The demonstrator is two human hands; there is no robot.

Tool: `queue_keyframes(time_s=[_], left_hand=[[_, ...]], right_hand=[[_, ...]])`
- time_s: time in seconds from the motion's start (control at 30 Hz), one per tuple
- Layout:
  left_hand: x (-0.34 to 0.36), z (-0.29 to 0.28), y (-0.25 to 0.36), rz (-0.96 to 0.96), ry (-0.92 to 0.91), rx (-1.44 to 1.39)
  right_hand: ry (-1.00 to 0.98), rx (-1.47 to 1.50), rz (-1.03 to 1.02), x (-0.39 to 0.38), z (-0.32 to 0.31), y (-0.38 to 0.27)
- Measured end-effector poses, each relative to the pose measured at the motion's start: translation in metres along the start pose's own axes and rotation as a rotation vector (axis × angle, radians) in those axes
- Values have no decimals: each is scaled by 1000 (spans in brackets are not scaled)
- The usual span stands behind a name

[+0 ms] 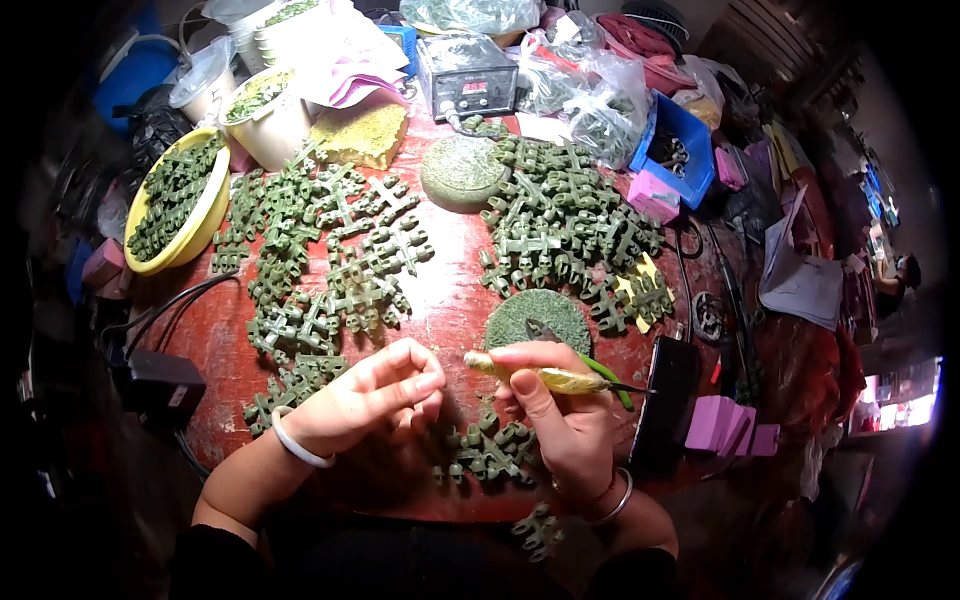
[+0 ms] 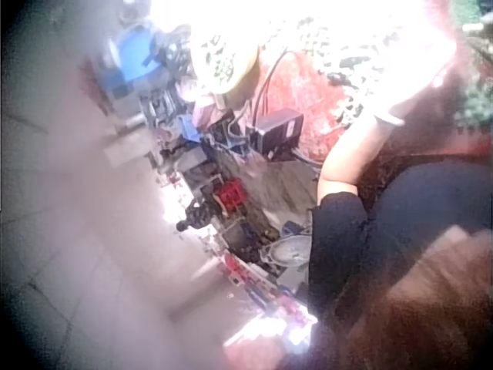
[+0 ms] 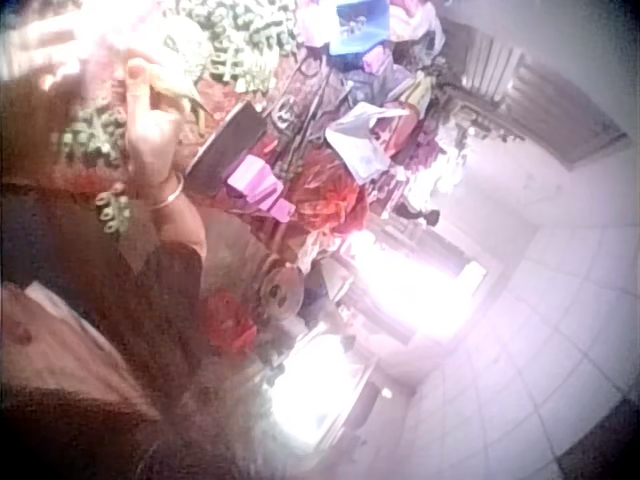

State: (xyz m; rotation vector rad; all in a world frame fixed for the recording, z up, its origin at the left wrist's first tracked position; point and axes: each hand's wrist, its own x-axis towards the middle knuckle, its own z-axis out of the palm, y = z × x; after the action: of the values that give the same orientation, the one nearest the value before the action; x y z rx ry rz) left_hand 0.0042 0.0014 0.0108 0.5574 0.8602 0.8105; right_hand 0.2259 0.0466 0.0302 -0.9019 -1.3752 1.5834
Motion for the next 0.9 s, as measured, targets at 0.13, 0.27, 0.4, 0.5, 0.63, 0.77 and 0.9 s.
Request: queue_keyframes(time_s=[0.13,0.27,0.4,0.5,0.63,0.77,0.9], left_hand=[[4,-1,-9,149,-65,191],[1,2,-9,85,-81,290],[2,-1,-13,328,15,334],[-1,1,-3,481,330,268],[4,-9,-1,891,826,853],[5,-21,9,778,913,1538],[1,-22,8,826,839,1544]], right_hand=[[156,-69,-150,-2,3,6],[167,-140,-241,-2,-2,10],[158,-184,-288,0,-4,11],[215,-200,-326,3,-9,15],[184,-76,-230,-1,-12,8],[136,-144,-244,0,-9,6],[80,-201,-132,-2,-5,5]])
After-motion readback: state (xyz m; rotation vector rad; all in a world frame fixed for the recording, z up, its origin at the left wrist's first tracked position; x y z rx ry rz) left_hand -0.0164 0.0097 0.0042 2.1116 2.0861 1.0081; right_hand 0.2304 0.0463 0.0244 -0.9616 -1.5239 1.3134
